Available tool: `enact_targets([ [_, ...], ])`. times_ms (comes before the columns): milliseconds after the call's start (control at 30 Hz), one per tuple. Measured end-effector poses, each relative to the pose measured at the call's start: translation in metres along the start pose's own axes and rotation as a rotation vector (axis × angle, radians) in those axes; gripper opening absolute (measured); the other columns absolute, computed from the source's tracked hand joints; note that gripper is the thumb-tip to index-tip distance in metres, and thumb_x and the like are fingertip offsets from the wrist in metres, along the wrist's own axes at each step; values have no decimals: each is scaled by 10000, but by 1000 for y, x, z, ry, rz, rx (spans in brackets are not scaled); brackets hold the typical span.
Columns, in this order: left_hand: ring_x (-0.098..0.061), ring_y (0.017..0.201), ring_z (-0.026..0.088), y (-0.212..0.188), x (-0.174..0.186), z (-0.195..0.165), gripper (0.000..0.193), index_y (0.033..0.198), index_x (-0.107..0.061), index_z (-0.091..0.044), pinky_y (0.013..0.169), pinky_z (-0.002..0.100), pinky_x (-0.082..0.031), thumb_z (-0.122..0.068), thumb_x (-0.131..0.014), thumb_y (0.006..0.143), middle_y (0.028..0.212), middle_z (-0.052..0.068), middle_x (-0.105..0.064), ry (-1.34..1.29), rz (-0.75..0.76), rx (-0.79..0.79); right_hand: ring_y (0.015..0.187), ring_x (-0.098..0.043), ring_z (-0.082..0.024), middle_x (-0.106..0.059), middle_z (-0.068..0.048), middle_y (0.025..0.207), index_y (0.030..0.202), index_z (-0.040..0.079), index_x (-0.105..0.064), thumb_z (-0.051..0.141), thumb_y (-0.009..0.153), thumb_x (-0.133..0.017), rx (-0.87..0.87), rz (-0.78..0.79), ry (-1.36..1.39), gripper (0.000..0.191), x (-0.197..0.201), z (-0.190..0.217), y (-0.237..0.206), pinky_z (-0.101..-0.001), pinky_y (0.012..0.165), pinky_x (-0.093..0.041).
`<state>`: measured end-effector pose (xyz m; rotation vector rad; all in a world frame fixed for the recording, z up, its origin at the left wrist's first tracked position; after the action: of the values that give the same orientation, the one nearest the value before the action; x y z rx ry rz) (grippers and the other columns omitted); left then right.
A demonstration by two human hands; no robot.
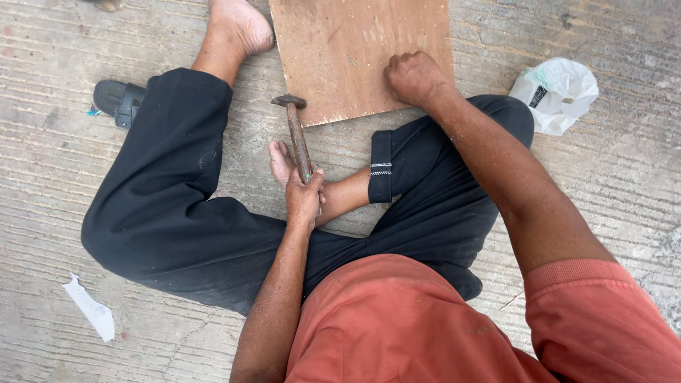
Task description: The person sits on a concrete floor and uses a hammer to drive nails into a rectangular wooden board. The person repeatedly picks up nails, positions them on the board, and strikes them with the hammer until they are flush with the surface.
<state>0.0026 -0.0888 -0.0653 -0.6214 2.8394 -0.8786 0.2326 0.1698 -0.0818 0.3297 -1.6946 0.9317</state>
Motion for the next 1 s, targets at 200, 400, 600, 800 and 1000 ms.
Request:
enact_targets([
  [200, -574, 557, 99, -3, 0, -8, 238, 1141, -606, 30, 524, 252, -478, -113, -672, 964, 792, 61, -660, 17, -39, -48, 1021, -676, -378, -657, -290, 1188, 911, 4, -676, 116, 847, -645, -471, -789, 389, 133, -22, -38, -20, -475, 944, -563],
  [400, -658, 885, 165, 4, -3, -12, 341, 1191, -597, 18, 775, 300, -521, -118, -696, 894, 1012, 69, -673, 141, -78, -123, 966, -652, -451, -673, -278, 989, 968, -8, -644, 237, 899, -644, -845, -474, 914, 254, -48, -40, -36, -525, 875, -523],
  [600, -660, 944, 192, 55, -8, -36, 386, 1147, -660, 16, 862, 330, -518, -180, -741, 824, 996, 89, -691, 302, -47, -254, 845, -689, -406, -694, -221, 868, 923, 9, -605, 236, 872, -611, -837, -508, 1092, 233, -48, -13, -43, -494, 796, -542],
  [800, -678, 897, 358, 82, -26, -54, 415, 1165, -644, 19, 758, 445, -544, -193, -675, 809, 1038, 246, -689, 362, -95, -82, 846, -689, -402, -700, -210, 870, 929, 28, -609, 233, 880, -609, -806, -468, 1041, 211, -56, 4, -53, -487, 798, -539],
  [1000, -474, 1390, 461, 101, -16, -76, 563, 1321, -654, 43, 1167, 443, -399, -129, -770, 798, 1510, 348, -465, 573, -172, -694, 860, -685, -373, -701, -211, 906, 994, 36, -597, 215, 919, -628, -692, -552, 1048, 197, -55, 19, -51, -453, 779, -537],
])
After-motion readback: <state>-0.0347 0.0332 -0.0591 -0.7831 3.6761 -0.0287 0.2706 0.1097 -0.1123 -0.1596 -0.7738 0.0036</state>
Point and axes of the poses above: each hand's wrist, its own y-axis towards the middle knuckle, its own x-axis out of the back of the hand, z = x × y, the point moved 2 cm from there along y, towards the middle knuckle
